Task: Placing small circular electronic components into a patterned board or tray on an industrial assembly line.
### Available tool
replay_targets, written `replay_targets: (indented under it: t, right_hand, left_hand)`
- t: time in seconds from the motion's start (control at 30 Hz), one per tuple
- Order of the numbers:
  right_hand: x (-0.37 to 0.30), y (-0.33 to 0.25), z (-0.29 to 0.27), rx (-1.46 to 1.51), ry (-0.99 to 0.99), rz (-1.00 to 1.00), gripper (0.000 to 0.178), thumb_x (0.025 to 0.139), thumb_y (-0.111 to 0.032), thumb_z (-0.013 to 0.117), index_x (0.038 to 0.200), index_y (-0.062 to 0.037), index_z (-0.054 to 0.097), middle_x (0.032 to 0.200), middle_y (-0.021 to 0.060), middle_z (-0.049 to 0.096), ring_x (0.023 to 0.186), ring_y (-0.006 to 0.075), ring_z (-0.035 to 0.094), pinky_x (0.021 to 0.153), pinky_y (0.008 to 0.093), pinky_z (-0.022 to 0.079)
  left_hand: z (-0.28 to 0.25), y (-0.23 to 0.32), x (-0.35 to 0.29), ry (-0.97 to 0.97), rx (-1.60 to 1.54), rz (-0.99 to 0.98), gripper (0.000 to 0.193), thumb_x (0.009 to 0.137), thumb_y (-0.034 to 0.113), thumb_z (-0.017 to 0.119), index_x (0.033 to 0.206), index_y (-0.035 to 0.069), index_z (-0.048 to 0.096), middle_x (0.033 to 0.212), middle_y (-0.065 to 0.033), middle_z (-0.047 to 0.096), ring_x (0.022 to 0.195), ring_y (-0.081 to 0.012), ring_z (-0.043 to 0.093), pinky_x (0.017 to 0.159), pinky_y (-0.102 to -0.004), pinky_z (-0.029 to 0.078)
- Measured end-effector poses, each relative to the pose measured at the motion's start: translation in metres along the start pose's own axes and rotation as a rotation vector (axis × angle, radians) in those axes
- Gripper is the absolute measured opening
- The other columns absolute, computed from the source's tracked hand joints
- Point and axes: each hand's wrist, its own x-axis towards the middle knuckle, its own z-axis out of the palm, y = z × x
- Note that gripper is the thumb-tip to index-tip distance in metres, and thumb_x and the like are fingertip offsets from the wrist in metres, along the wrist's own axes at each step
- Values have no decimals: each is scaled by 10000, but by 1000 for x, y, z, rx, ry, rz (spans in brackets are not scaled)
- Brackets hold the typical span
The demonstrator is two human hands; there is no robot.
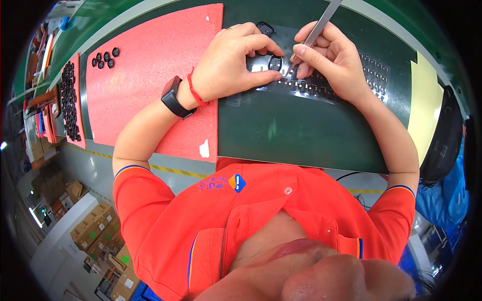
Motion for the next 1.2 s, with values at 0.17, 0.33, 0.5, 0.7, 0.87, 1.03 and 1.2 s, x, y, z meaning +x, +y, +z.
replay_targets:
  t: [0.17, 0.33, 0.5, 0.7, 0.87, 1.03, 1.2]
  right_hand:
    - [0, 1, 2, -103, -35, -22, 194, 921, -55, 584, 1084, 14, 502, 879, 98, 628, 715, 106, 631, 639, 218, 523]
    - [-1, 3, 2, -56, -49, 1, 186, 918, -59, 593, 1070, 14, 515, 877, 93, 629, 722, 106, 633, 633, 216, 526]
    - [3, 1, -4, -33, -72, 27, 174, 916, -61, 596, 1060, 10, 528, 862, 101, 642, 713, 113, 639, 625, 216, 528]
    - [7, -3, -8, 56, 60, -18, 227, 928, -101, 592, 1115, 4, 517, 863, 120, 658, 733, 132, 656, 655, 215, 516]
    - [10, -4, 13, 169, 182, -17, 191, 928, -10, 554, 1093, -2, 459, 861, 76, 604, 737, 133, 633, 663, 244, 543]
    - [11, -5, 18, 109, 194, -50, 182, 927, -9, 556, 1082, 2, 462, 867, 74, 591, 760, 131, 632, 675, 250, 551]
    - [10, 5, 7, -117, 138, -140, 230, 941, -103, 576, 1129, 10, 507, 884, 114, 655, 762, 140, 662, 689, 232, 527]
  left_hand:
    - [1, -1, -1, 6, 2, 12, 322, 685, 184, 805, 981, 118, 698, 853, -32, 555, 761, -166, 523, 680, -272, 463]
    - [1, -1, 1, 56, -9, 30, 268, 678, 215, 792, 912, 110, 713, 763, -69, 560, 731, -217, 587, 635, -318, 487]
    - [1, -1, 1, 64, -45, 21, 271, 674, 185, 800, 917, 106, 711, 768, -69, 558, 728, -208, 591, 632, -305, 493]
    - [1, -1, 1, 59, -67, 19, 284, 666, 138, 806, 930, 98, 710, 779, -64, 577, 720, -199, 596, 637, -300, 501]
    - [4, -4, 0, 75, -74, 20, 300, 659, 143, 812, 939, 98, 712, 773, -62, 596, 712, -196, 589, 636, -298, 502]
    - [6, -3, -1, 107, -35, 31, 304, 657, 158, 816, 940, 110, 713, 757, -49, 597, 720, -203, 577, 634, -312, 480]
    - [7, -4, -3, 90, -21, 31, 320, 665, 184, 811, 961, 118, 709, 765, -31, 588, 743, -200, 574, 687, -320, 442]
